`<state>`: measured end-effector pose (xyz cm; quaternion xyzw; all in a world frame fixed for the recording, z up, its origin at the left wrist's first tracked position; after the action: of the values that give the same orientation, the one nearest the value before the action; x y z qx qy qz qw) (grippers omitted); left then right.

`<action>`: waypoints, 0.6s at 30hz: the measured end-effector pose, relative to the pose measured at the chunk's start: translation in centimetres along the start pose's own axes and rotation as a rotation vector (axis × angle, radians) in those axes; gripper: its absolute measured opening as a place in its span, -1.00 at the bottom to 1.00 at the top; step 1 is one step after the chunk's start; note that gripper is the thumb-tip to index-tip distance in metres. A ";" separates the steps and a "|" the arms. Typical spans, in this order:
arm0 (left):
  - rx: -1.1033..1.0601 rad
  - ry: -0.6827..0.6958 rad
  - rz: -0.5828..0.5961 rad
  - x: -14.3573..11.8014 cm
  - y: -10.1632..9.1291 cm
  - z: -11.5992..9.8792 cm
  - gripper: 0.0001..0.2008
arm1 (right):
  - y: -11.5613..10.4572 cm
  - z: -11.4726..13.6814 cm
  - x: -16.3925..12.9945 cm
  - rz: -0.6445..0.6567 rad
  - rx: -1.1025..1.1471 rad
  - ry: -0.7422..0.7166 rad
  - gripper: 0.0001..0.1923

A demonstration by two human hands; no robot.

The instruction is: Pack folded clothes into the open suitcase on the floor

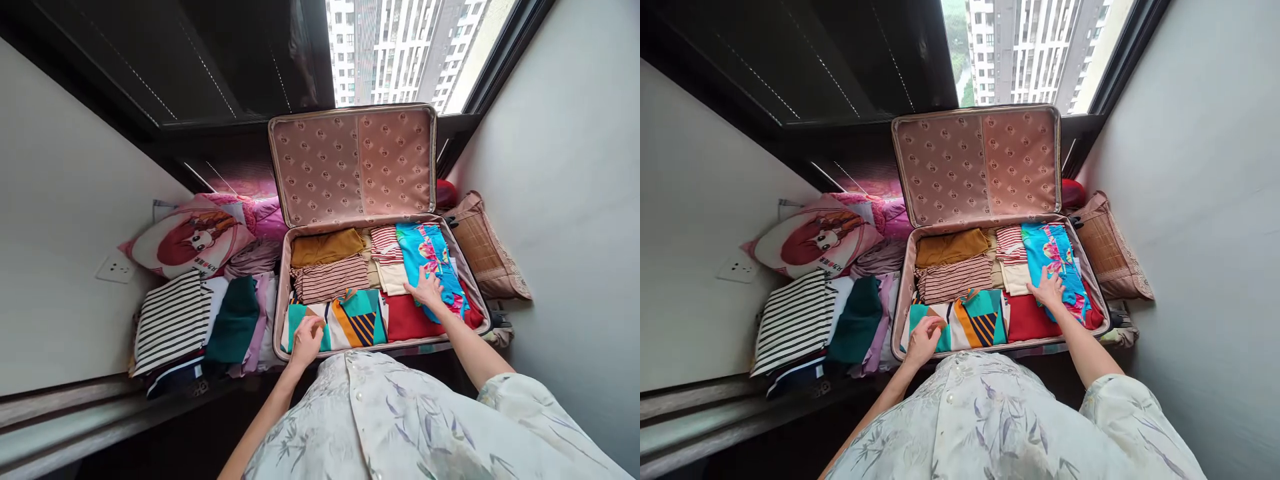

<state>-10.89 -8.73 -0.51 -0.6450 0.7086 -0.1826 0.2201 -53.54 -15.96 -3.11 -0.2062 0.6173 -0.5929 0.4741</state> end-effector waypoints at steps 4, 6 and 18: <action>-0.044 -0.073 0.077 -0.1 1.4 -0.8 -0.74 | -1.0 -0.7 1.3 0.099 -0.069 -0.067 -0.20; -0.030 -0.082 0.105 -0.2 1.8 -1.2 -0.74 | -1.4 -0.8 1.4 0.113 -0.105 -0.112 -0.23; -0.025 -0.092 0.024 -2.8 1.9 -2.3 -0.71 | -2.7 -5.8 7.9 -0.114 0.240 -0.001 -0.21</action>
<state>-13.52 -5.78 0.56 -0.6468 0.7078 -0.1411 0.2464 -62.84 -19.92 -4.14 -0.1832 0.5288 -0.6886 0.4612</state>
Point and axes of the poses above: each hand's wrist, its own x-axis towards the middle knuckle, its own y-axis out of the palm, z = x × y, the point moved 4 cm from there along x, towards the middle knuckle, and after that the axes turned 3 degrees about y, right-handed, at the moved point
